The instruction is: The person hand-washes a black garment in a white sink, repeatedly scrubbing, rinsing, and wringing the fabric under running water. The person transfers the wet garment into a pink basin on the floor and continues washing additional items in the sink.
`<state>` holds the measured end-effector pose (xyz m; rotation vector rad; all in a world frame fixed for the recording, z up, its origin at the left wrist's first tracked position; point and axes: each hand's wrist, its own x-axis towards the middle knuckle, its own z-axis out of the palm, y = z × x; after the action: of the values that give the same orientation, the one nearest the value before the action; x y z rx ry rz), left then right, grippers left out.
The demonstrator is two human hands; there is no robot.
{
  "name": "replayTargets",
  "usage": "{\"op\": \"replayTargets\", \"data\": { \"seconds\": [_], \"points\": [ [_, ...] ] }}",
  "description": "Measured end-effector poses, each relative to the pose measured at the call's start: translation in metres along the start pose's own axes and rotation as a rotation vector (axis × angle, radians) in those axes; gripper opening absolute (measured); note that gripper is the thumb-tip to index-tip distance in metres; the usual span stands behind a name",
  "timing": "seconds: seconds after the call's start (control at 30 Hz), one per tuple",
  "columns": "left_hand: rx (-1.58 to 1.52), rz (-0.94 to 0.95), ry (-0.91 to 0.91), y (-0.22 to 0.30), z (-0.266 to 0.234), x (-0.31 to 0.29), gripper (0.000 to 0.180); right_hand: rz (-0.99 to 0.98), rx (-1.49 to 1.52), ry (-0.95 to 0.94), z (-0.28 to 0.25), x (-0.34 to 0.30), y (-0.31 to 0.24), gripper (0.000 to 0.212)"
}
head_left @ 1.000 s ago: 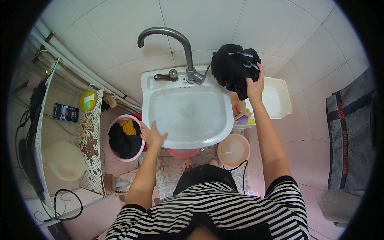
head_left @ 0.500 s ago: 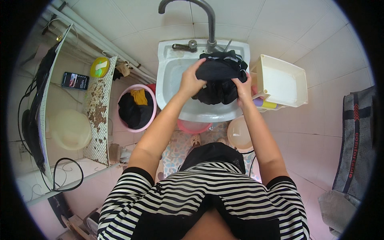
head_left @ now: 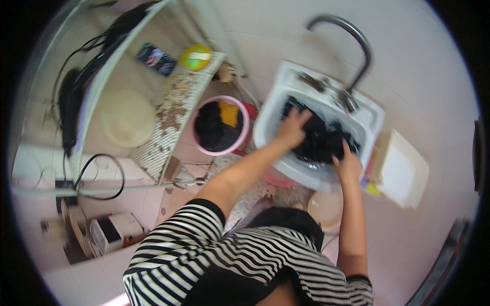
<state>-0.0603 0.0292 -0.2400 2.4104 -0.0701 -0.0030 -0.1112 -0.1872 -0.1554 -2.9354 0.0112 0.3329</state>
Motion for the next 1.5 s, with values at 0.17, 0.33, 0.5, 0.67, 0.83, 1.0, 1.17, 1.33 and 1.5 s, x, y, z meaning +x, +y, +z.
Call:
{"op": "replayTargets", "data": {
  "seconds": [0.17, 0.33, 0.5, 0.67, 0.83, 1.0, 1.17, 1.33, 1.5],
  "points": [
    [0.458, 0.126, -0.203, -0.02, 0.028, -0.022, 0.076, -0.196, 0.041, 0.122, 0.017, 0.024, -0.035, 0.075],
    [0.473, 0.095, -0.317, -0.025, 0.035, -0.012, 0.073, -0.196, -0.03, -0.065, 0.07, 0.055, -0.02, 0.108],
    [0.363, -0.049, -0.349, -0.046, 0.054, 0.004, 0.059, -0.082, -0.031, -0.19, 0.099, 0.078, -0.028, 0.104],
    [0.304, 0.04, -0.273, -0.087, 0.094, 0.014, 0.05, -0.123, 0.069, -0.237, 0.166, 0.111, 0.005, 0.106],
    [0.542, 0.113, -0.448, -0.052, 0.06, 0.034, 0.047, -0.052, 0.023, -0.289, 0.195, 0.128, 0.014, 0.101],
    [0.545, 0.113, -0.546, -0.052, 0.06, 0.042, 0.057, -0.048, -0.013, -0.359, 0.175, 0.126, -0.003, 0.086],
    [0.468, 0.188, -0.152, -0.096, 0.101, 0.034, 0.047, 0.018, 0.131, -0.417, 0.146, 0.117, -0.027, 0.071],
    [0.109, -0.163, -0.14, -0.054, 0.068, 0.043, 0.032, -0.174, 0.167, -0.354, 0.193, 0.132, 0.007, 0.073],
    [-0.566, -0.36, 0.255, -0.081, 0.048, 0.049, 0.024, -0.234, 0.273, -0.185, 0.172, 0.114, 0.011, 0.065]
  ]
}}
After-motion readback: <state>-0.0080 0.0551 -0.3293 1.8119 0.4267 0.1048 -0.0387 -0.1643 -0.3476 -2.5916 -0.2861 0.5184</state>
